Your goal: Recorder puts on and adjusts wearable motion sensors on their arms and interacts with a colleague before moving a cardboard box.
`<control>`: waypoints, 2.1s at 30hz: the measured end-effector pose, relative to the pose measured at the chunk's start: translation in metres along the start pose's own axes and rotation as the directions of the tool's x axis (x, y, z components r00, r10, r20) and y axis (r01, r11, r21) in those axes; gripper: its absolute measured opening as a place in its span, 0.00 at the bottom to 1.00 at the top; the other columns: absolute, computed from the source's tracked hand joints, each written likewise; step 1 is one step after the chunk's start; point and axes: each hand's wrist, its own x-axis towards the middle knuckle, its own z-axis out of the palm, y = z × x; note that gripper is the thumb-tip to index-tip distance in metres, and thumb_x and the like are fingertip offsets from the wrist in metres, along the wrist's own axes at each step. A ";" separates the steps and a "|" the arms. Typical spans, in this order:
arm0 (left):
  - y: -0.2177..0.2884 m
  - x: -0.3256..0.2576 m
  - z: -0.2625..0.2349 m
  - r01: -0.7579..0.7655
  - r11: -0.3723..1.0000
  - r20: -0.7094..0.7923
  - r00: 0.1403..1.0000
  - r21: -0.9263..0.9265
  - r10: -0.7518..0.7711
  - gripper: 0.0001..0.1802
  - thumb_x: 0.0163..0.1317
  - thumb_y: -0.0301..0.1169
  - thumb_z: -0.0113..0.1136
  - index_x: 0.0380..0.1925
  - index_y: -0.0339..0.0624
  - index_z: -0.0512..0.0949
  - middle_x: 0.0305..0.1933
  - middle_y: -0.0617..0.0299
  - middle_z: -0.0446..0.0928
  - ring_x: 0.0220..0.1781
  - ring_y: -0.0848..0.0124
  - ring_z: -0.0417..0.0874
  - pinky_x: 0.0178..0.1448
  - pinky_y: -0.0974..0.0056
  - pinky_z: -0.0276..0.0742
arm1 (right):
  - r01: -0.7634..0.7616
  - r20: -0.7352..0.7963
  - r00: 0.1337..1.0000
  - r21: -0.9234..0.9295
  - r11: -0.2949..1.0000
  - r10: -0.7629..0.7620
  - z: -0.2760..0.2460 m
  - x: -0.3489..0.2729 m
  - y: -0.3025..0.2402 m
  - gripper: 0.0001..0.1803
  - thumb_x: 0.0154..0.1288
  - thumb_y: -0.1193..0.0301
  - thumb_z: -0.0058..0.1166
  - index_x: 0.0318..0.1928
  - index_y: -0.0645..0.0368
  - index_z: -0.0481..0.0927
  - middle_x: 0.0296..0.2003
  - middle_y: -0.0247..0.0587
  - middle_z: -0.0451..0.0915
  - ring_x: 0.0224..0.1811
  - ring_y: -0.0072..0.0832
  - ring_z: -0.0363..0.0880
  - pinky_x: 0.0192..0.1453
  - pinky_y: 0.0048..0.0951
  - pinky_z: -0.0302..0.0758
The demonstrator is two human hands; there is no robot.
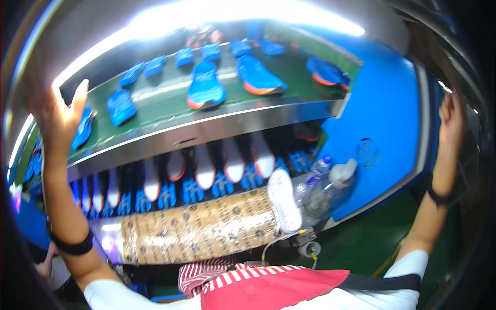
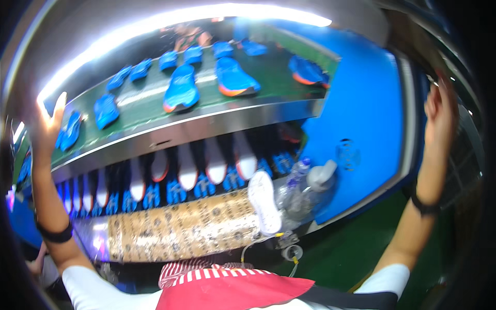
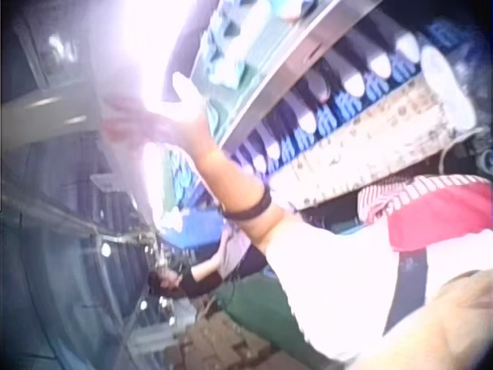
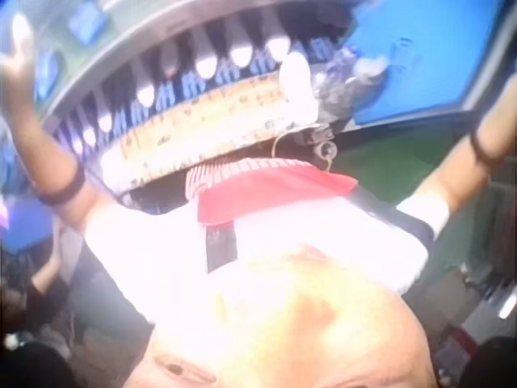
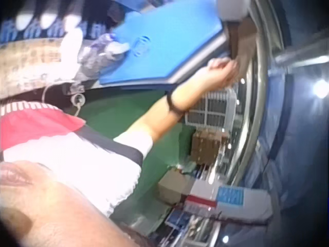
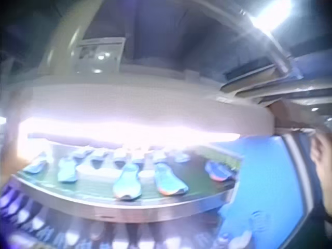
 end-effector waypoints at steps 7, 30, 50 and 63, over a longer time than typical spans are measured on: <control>0.019 -0.010 -0.048 0.136 0.897 0.022 0.990 -0.421 -0.140 0.28 0.48 0.37 0.60 0.50 0.39 0.66 0.45 0.51 0.69 0.52 0.56 0.66 0.58 0.56 0.57 | -0.412 0.595 0.689 -0.150 0.899 0.415 0.069 -0.237 0.006 0.21 0.56 0.62 0.51 0.44 0.68 0.72 0.20 0.36 0.71 0.17 0.13 0.63 0.20 0.12 0.59; 0.063 -0.436 -0.198 0.780 0.361 0.852 0.404 -0.511 0.333 0.26 0.54 0.36 0.52 0.53 0.40 0.64 0.49 0.48 0.68 0.54 0.55 0.67 0.60 0.54 0.56 | -0.970 0.404 0.241 0.141 0.200 0.882 0.248 -0.636 0.006 0.09 0.60 0.74 0.44 0.39 0.65 0.73 0.18 0.35 0.71 0.13 0.14 0.64 0.15 0.14 0.62; -0.047 -0.238 -0.244 0.193 -0.905 -0.032 0.975 -0.380 0.222 0.16 0.44 0.20 0.51 0.38 0.30 0.71 0.36 0.52 0.72 0.40 0.59 0.73 0.49 0.57 0.66 | -0.943 0.602 -0.116 -0.317 0.103 0.790 0.319 -0.720 -0.078 0.11 0.61 0.73 0.46 0.42 0.65 0.75 0.22 0.30 0.74 0.22 0.10 0.69 0.25 0.12 0.66; -0.021 -0.226 -0.232 0.240 -0.876 0.021 0.967 -0.419 0.255 0.11 0.46 0.19 0.52 0.33 0.31 0.74 0.32 0.51 0.73 0.34 0.60 0.75 0.40 0.59 0.71 | -0.978 0.654 -0.067 -0.193 0.081 0.753 0.306 -0.745 -0.063 0.11 0.62 0.72 0.45 0.41 0.65 0.75 0.23 0.30 0.74 0.22 0.11 0.70 0.24 0.11 0.66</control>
